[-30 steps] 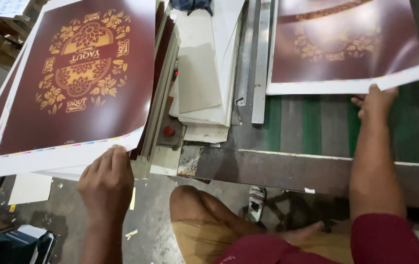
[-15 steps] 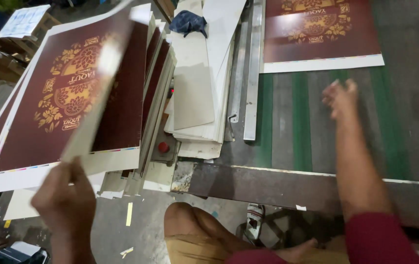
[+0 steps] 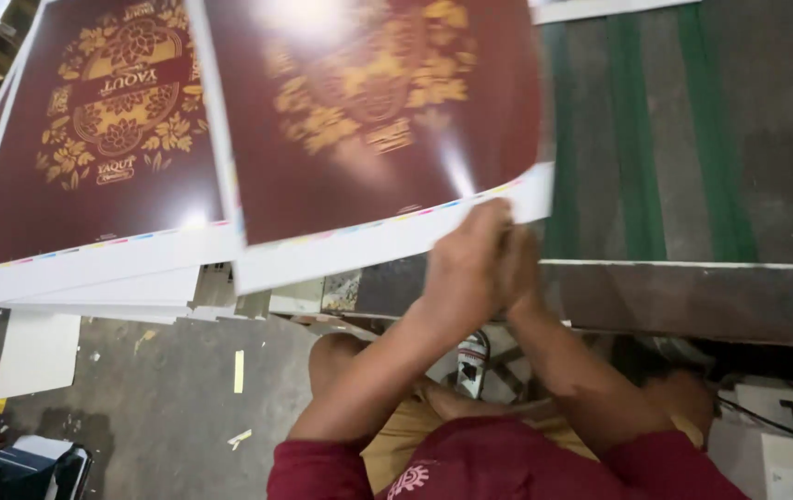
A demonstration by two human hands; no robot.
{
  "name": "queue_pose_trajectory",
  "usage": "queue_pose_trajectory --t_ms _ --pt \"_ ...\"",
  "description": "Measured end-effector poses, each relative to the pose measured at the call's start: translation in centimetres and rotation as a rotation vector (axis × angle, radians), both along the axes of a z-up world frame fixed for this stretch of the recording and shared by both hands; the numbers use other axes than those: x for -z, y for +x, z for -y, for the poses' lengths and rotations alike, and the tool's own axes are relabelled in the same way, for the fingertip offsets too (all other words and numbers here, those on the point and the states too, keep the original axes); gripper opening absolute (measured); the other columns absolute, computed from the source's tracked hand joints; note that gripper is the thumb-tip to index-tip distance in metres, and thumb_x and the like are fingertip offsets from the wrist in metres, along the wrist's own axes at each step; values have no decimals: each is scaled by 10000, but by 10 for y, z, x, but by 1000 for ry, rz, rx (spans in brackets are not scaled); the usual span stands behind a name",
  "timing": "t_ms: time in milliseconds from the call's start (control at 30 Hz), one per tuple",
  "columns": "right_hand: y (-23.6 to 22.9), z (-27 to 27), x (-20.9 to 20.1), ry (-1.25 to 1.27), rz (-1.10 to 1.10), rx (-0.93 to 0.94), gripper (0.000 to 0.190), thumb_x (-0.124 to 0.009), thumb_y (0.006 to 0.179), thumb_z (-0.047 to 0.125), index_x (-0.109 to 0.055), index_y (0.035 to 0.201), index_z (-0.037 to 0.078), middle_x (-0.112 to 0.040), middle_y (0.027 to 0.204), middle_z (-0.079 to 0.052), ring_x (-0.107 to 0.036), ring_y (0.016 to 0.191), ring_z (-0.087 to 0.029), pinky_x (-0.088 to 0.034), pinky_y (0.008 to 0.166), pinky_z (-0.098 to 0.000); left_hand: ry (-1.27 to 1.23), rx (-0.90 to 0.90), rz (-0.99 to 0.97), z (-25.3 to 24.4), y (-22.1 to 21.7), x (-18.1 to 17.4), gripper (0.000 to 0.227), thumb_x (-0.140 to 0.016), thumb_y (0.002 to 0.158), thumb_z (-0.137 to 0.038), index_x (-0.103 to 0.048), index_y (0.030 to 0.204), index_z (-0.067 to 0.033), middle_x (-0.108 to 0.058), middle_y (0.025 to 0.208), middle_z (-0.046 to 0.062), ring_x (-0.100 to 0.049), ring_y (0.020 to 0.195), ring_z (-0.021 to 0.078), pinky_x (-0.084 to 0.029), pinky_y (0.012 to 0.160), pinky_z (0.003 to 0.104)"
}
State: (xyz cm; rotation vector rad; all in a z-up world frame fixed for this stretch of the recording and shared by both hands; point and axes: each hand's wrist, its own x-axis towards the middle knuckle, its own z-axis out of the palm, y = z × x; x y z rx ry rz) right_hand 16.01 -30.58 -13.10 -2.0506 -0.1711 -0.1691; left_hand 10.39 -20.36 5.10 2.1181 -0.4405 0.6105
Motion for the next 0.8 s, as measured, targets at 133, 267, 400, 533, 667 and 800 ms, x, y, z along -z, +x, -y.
queue_pose_trajectory --t_ms 133,267,400,533,667,800 --pt "-1 47 -8 829 -111 104 245 -648 1105 242 -617 1204 20 -708 1044 -82 -726 897 -150 -536 641 -264 194 161 92 -19 -15 -25 406 -758 955 -167 -572 1267 13 -665 1195 240 -694 1101 407 -576 949 485" --pt "6 126 22 1154 -81 298 326 -614 1069 73 -501 1375 75 -660 1025 -48 -674 771 -141 -577 555 -281 466 -142 219 -107 -27 -29 350 -746 1014 -170 -624 1307 -21 -656 1282 186 -662 1214 364 -516 1152 545" --pt "17 213 65 1007 -67 413 301 -596 1127 78 -497 1409 44 -660 1018 -75 -645 737 -142 -569 574 -303 920 -680 185 -185 -49 -54 613 -662 1094 -436 -614 1393 96 -571 1503 291 -496 1439 465 -357 1215 558" --pt "41 246 81 968 -136 452 276 -603 1137 96 -541 1398 31 -680 1029 -82 -643 746 -139 -592 606 -298 1056 -782 9 -210 -62 -56 903 -629 935 -620 -592 1393 157 -535 1489 349 -442 1425 471 -314 1165 558" --pt "85 239 81 861 -200 385 236 -587 1138 117 -535 1354 37 -683 1057 -80 -685 797 -164 -595 607 -298 1075 -735 -36 -223 -62 -52 602 -646 1041 -368 -609 1414 102 -591 1472 302 -538 1402 432 -412 1163 536" --pt "155 238 88 838 -188 355 264 -580 1108 145 -535 1353 57 -699 1084 -79 -698 819 -181 -590 591 -322 1183 -658 -4 -222 -61 -76 371 -653 1028 -199 -675 1322 26 -703 1325 237 -699 1245 355 -575 1014 416"
